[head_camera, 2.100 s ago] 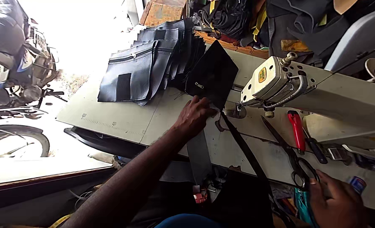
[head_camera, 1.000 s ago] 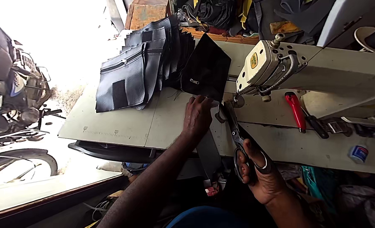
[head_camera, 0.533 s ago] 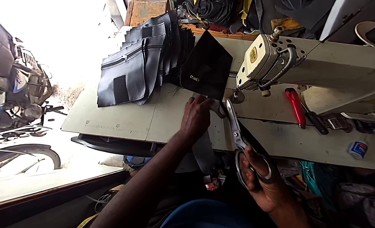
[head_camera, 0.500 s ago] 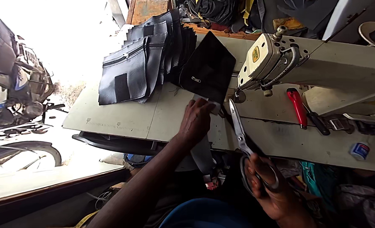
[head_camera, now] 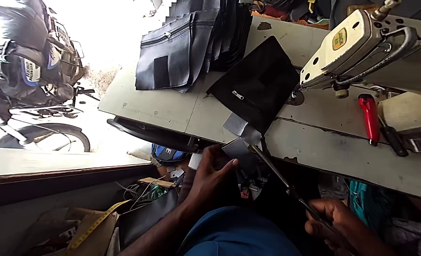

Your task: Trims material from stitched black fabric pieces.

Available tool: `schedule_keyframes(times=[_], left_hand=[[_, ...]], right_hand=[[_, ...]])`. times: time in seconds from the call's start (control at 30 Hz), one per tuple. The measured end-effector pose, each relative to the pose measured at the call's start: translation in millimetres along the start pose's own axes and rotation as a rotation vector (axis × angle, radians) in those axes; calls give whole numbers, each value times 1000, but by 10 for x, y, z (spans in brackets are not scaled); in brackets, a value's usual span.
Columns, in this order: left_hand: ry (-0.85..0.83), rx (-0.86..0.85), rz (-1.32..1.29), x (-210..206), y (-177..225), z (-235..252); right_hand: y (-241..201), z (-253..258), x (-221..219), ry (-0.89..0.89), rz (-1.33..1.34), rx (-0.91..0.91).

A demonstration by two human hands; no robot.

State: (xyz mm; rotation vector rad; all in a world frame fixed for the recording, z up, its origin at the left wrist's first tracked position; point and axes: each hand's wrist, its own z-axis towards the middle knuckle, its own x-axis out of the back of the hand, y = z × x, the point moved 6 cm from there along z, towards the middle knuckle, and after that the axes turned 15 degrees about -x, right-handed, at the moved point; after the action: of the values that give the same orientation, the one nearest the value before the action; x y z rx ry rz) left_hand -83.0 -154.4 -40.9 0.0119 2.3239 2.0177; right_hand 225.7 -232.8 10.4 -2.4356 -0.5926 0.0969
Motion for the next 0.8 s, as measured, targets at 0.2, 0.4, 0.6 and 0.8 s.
schedule_keyframes(times=[0.2,0.4,0.6,0.8], left_hand=[[-90,180,-473,-331,-125,1],[-113,98,-358,-15,-42,-113],[-157,40,-227,285,68,-210],[-408,40,-12,620,146,-210]], right_hand=[[-323,221,52,-97,-22,-32],[-427,254,9,-157,-56,-55],[-451,267,-139,-217,-131,44],[-332,90,-298,-217,-288,145]])
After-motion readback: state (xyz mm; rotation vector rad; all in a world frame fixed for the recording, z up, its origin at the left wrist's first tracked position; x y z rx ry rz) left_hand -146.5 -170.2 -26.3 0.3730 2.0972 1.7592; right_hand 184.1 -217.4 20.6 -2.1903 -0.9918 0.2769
